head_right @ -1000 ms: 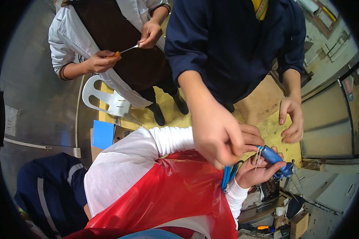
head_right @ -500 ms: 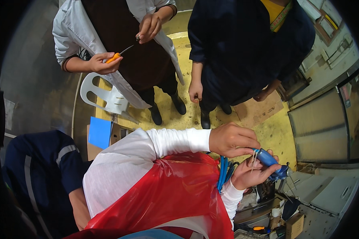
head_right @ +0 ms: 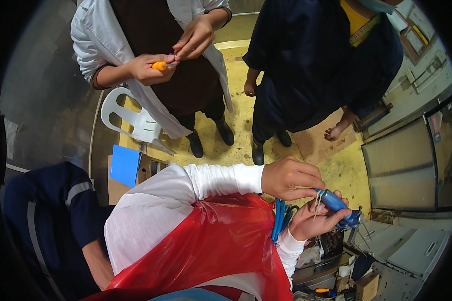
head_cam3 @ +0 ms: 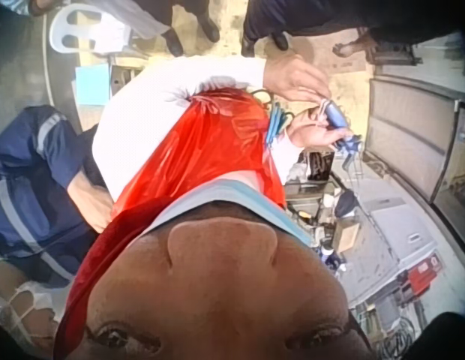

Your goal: The person assembles a blue pneumatic spray gun by attaching a blue air hose. A coworker assists by tightening a metal clamp on the hose connection with a screwdriver. The person then secures the connection with pliers and walks through the workshop holding the assembled tool.

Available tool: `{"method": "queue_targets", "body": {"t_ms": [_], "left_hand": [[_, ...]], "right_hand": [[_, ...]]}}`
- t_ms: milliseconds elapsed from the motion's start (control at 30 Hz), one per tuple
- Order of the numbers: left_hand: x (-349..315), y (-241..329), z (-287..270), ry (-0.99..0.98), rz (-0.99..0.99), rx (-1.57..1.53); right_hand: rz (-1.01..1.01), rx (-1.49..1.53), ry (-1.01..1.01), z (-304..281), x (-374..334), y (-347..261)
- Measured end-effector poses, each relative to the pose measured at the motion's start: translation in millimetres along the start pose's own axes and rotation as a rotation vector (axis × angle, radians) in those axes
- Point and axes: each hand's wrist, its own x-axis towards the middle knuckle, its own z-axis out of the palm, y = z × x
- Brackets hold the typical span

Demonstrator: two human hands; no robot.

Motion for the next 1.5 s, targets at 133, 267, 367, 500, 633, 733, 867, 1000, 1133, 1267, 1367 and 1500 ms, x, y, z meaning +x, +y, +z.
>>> {"method": "queue_targets", "body": {"t_ms": [133,267,367,500,633,733,867,1000,1133,1267,1367,1500], "left_hand": [[-2,-2,1,-0.007,-0.009,0.001],[-1,0,1,-0.018,-0.024,-0.009],[0,-1,4,-0.009,-0.027,-0.021],[0,-3,4,0.0,-0.05,-0.029],[-1,-1,2,-0.013,-0.099,-0.003],[3,-2,7,-0.003,-0.049,-0.024],[2,-5,6,-0.001,-0.061,-0.008],[5,6,-3,-0.019,-0.135,0.034],[7,10,2,-0.082,-0.19,-0.002],[6,3,3,-0.067,-0.093,0.01],[5,5,3,-0.06,-0.1,0.009],[5,9,1,-0.051,-0.119,0.036]], "right_hand": [[-0.017,-0.009,0.034,-2,0,3],[0.0,0.015,-0.01,-3,-3,0],[0.014,0.047,-0.039,-7,-4,-5],[-0.04,0.023,0.113,6,-4,4],[-0.046,0.034,0.079,11,-6,3],[-0.067,-0.002,0.099,8,-8,-1],[-0.11,0.018,0.255,20,-6,6],[-0.046,0.049,0.001,13,-9,2],[-0.065,0.032,-0.025,13,-9,-5],[-0.069,0.047,-0.04,14,-7,-4],[-0.065,0.038,-0.038,13,-7,-2],[-0.06,-0.012,0.006,15,-5,-3]]}}
